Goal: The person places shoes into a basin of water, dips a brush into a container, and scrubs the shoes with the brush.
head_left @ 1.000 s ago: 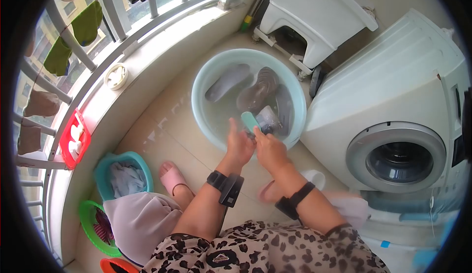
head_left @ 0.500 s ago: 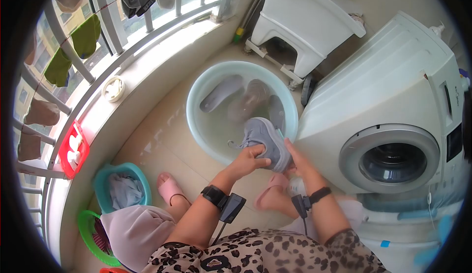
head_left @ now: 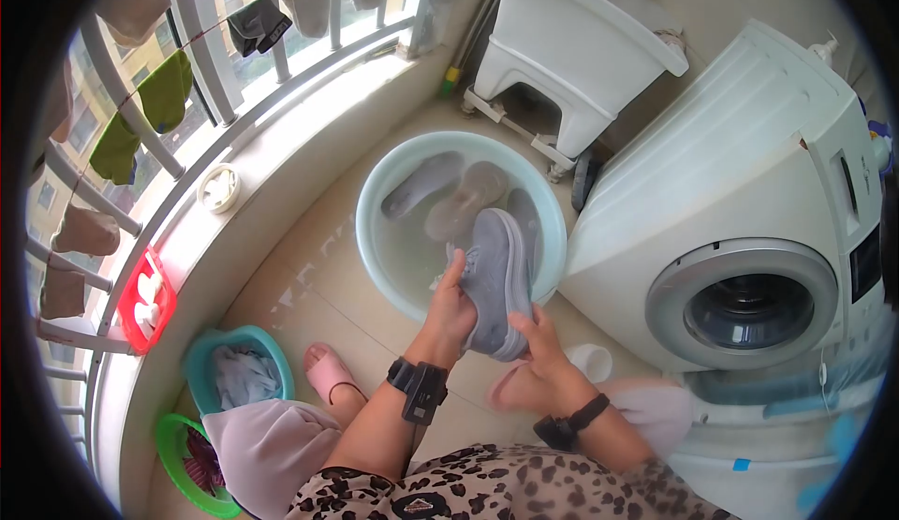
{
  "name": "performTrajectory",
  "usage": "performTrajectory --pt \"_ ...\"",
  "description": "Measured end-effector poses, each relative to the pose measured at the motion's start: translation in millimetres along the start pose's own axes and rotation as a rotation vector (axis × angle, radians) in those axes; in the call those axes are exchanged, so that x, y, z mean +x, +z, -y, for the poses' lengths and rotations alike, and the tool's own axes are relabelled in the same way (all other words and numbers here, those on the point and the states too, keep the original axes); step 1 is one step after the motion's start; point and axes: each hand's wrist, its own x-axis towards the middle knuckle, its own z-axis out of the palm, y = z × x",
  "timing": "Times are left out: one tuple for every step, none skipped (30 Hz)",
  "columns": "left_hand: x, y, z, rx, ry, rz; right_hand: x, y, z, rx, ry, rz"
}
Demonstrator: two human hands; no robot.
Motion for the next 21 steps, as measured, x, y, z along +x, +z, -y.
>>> performTrajectory --pt "0.6 2.1 2.7 0.009 -0.009 0.0 -0.2 2.6 -1.1 0.001 0.0 -0.005" --pt "1.4 3.4 3.3 0.022 -0.019 0.0 0.2 4.8 -1.3 0.004 -0.001 -0.01" --pt "3.3 1.1 1.7 0.03 -0.049 -0.025 -0.4 5.7 3.5 -0.189 -0.068 -0.042" --pt "5.7 -3.6 0.4 0.037 -0.079 -0.049 -2.0 3.9 9.5 -0.384 -0.135 -0.076" --pt "7.0 -7.8 -0.4 0.042 -0.111 -0.076 -4.4 1.8 15.0 -0.579 -0.199 -0.111" --pt "7.1 -7.4 -3.2 0.09 -0.09 -0.088 -5.9 -0.4 18.3 -0.507 -0.197 -0.176" --pt "8.7 -5.8 -7.8 0.138 -0.068 -0.098 -6.4 -2.5 22.3 -0.436 -0.197 -0.24" --pt "9.4 -3.1 -11.5 0.187 -0.043 -0.105 -7.6 -3.6 27.0 -0.365 -0.2 -0.303" --pt "8.5 0.6 -13.7 0.219 -0.012 -0.156 -13.4 -3.8 32.7 -0.466 -0.281 -0.307" --pt "10.9 -2.3 -15.3 0.228 0.016 -0.168 -24.0 -3.0 35.9 -0.568 -0.358 -0.31" --pt "15.2 -10.1 -15.1 0.24 0.039 -0.183 -30.5 -2.7 35.9 -0.666 -0.43 -0.316" --pt "20.3 -18.8 -12.9 0.252 0.058 -0.198 -30.1 -1.0 33.6 -0.814 -0.543 -0.271" --pt "26.5 -33.7 -6.3 0.343 0.074 -0.198 -28.9 3.6 30.1 -0.962 -0.656 -0.224" --pt "32.4 -49.8 2.2 0.434 0.09 -0.196 -27.9 9.3 27.4 -1.11 -0.769 -0.173" --pt "35.6 -58.2 8.4 0.525 0.107 -0.194 -22.0 19.9 39.4 -1.262 -0.695 -0.199" --pt "34.4 -55.8 14.0 0.566 0.098 -0.235 -0.9 19.2 50.1 -1.318 -0.658 -0.25" --pt "32.2 -49.2 20.6 0.61 0.087 -0.275 23.7 15.9 57.7 -1.37 -0.618 -0.302" --pt "28.4 -43.6 25.1 0.658 0.073 -0.316 41.3 14.1 61.4 -1.349 -0.625 -0.31" --pt "24.7 -38.9 26.0 0.511 0.132 -0.264 56.2 13.4 64.0 -1.328 -0.633 -0.317" --pt "24.5 -33.5 21.3 0.521 0.12 -0.279 64.9 14.5 66.7 -1.31 -0.652 -0.322" --pt "24.0 -30.7 13.8 0.527 0.109 -0.295 56.9 16.8 57.3 -1.173 -0.727 -0.242"
